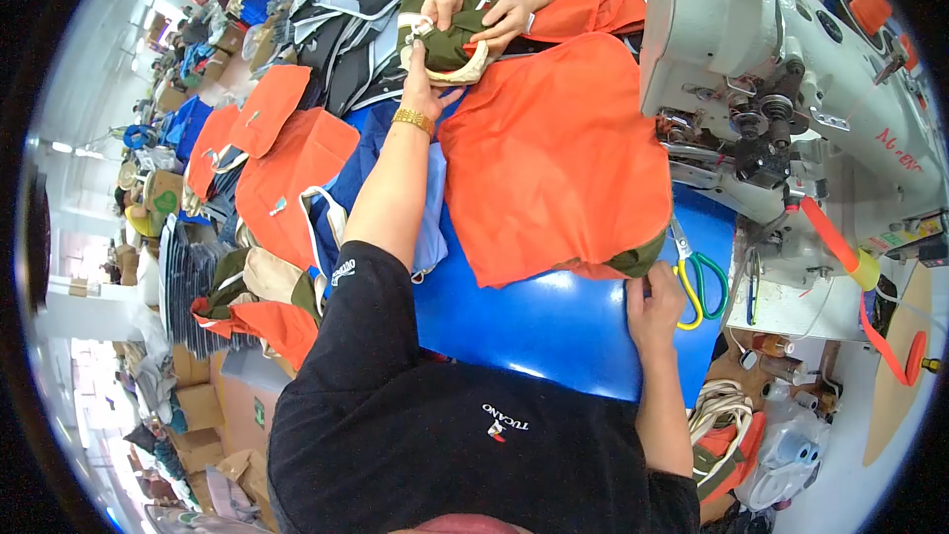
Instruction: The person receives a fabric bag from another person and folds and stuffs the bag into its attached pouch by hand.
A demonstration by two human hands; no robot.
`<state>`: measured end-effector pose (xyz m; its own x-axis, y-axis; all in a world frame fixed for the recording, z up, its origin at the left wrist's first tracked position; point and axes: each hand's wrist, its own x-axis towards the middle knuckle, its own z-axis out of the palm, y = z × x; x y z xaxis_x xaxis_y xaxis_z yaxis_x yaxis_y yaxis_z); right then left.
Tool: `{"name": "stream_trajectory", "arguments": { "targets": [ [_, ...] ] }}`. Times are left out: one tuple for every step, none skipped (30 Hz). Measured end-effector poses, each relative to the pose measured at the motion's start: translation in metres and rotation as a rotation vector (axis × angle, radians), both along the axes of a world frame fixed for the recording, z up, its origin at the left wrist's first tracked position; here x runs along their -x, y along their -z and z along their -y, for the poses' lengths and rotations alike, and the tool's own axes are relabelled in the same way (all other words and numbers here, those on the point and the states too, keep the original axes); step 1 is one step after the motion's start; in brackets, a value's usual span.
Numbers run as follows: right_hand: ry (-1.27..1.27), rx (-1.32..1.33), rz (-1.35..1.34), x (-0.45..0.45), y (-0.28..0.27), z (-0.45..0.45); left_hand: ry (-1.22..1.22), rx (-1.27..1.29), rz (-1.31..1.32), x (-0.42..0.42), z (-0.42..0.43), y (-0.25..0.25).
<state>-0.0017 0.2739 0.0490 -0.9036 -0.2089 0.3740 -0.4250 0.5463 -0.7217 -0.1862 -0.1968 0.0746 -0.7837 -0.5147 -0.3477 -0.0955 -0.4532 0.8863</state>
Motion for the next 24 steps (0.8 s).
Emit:
{"name": "stream_trajectory", "arguments": {
  "targets": [
    [-0.001,0.002,0.0,0.001,0.0,0.0,0.004,0.015,0.028,-0.001,-0.003,-0.003],
    [-0.003,0.004,0.002,0.001,-0.001,0.0,0.003,0.005,0.046,-0.004,-0.004,-0.005],
    [-0.004,0.005,0.004,0.0,0.0,0.0,0.014,0.015,0.05,-0.004,-0.005,-0.002],
    [0.001,0.005,0.006,0.0,0.001,0.0,0.025,0.026,0.053,-0.004,-0.005,0.001],
    [0.005,0.006,0.008,0.0,0.002,0.0,0.035,0.036,0.057,-0.004,-0.006,0.004],
    [0.01,0.006,0.01,0.0,0.002,0.0,0.028,-0.008,0.059,-0.004,-0.006,0.005],
    [0.008,0.007,0.006,0.0,0.002,0.0,0.033,-0.008,0.076,-0.004,-0.007,0.006],
    [0.005,0.007,0.001,0.0,0.0,0.0,0.037,-0.008,0.092,-0.003,-0.008,0.007],
    [0.003,0.008,-0.004,0.0,0.0,0.001,0.042,-0.007,0.108,-0.002,-0.007,0.01],
    [0.004,0.01,0.0,0.0,0.0,0.001,0.05,-0.008,0.092,-0.001,-0.004,0.015],
    [0.005,0.012,0.003,0.0,0.0,0.001,0.058,-0.009,0.076,0.001,-0.001,0.022],
    [0.007,0.014,0.007,0.0,0.0,0.001,0.067,-0.01,0.06,0.001,-0.001,0.022],
    [0.009,0.016,0.012,0.001,0.0,0.001,0.065,-0.014,0.047,0.003,-0.001,0.023],
    [0.009,0.019,0.02,0.0,0.0,0.001,0.062,-0.018,0.036,0.002,-0.001,0.024],
    [0.01,0.022,0.028,0.0,0.001,0.001,0.06,-0.022,0.025,0.0,-0.004,0.02],
    [0.01,0.016,0.021,0.0,0.001,0.0,0.054,-0.025,0.031,-0.002,-0.007,0.015],
    [0.01,0.011,0.013,0.0,0.002,0.0,0.048,-0.027,0.037,-0.003,-0.01,0.01],
    [0.01,0.006,0.005,0.001,0.003,0.0,0.042,-0.029,0.042,-0.003,-0.012,0.006],
    [0.009,0.003,0.003,0.001,0.002,0.0,0.024,-0.034,0.037,-0.001,-0.011,0.008],
    [0.009,0.0,0.001,0.001,0.002,0.0,0.006,-0.038,0.032,0.003,-0.009,0.012],
    [0.008,-0.003,0.0,0.001,0.001,0.0,-0.012,-0.043,0.027,0.006,-0.009,0.013],
    [0.009,-0.002,0.008,0.0,0.002,0.0,-0.039,-0.035,0.028,0.009,-0.007,0.014],
    [0.01,0.0,0.016,0.0,0.002,0.0,-0.065,-0.028,0.028,0.012,-0.006,0.014],
    [0.013,0.002,0.023,0.0,0.002,-0.001,-0.089,-0.019,0.028,0.015,-0.005,0.014]
  ]
}}
